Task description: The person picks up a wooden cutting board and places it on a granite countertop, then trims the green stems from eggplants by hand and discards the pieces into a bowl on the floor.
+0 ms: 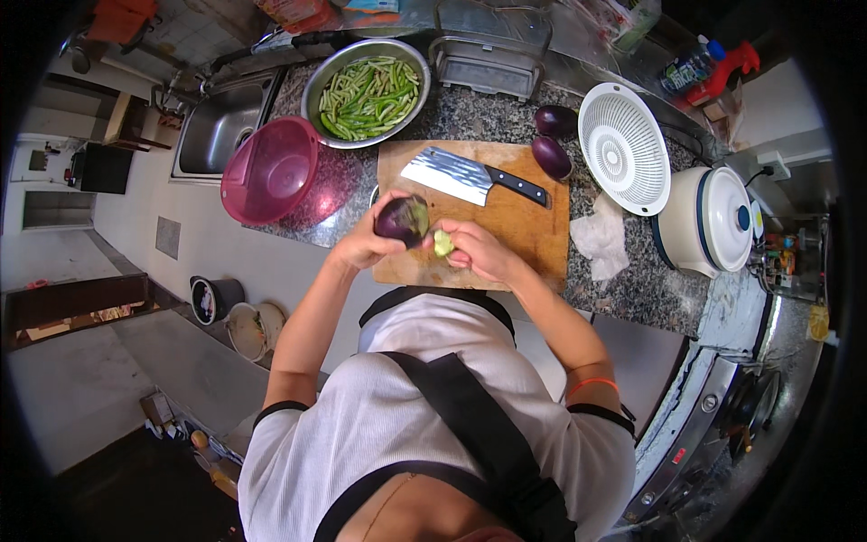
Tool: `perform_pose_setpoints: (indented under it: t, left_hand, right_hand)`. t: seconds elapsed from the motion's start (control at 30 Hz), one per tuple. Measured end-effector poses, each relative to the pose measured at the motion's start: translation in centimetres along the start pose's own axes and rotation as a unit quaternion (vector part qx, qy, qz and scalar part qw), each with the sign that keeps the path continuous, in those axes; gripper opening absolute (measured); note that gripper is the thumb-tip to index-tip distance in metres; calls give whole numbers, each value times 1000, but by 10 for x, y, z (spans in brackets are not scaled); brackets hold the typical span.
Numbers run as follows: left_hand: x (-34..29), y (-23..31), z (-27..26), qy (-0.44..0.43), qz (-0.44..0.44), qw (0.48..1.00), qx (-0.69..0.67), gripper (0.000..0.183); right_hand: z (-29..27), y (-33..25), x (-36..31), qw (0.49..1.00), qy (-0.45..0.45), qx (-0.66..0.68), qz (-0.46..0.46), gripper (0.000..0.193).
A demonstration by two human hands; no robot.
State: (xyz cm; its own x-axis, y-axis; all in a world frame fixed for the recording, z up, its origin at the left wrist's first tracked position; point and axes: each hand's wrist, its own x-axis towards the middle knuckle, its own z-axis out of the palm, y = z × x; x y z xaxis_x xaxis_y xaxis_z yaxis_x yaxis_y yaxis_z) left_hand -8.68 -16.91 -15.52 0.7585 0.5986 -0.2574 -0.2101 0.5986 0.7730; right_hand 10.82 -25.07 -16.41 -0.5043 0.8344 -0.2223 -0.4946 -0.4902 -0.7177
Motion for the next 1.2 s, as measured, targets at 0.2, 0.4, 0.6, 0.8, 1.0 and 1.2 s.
perform_pose_setpoints:
  t: [0.2,0.4,0.6,0.8,1.0,1.2]
  left_hand:
    - [19,-26,-22,183,-7,941,283,67]
    - [33,-80,-27,118,45,758,640,68]
    - [28,-57,11,148,134,782,591,58]
    - [48,-45,11,104,69,961,248,20]
    - [36,-19,13,77,20,913,400,16]
    - [32,-1,28,59,35,952,297,14]
  right_hand:
    - [-19,17,-1,976,96,-75,-181,25]
    - [-40,33,7,929,291,-128,-190,17]
    - [-53,42,13,843,368,-315,-235,14]
    - [-19,17,10,827,311,-409,-228,15]
    - [-5,-3,2,834,209,-474,-188,15]
    - [-5,5,10,876,260,-359,-187,8]
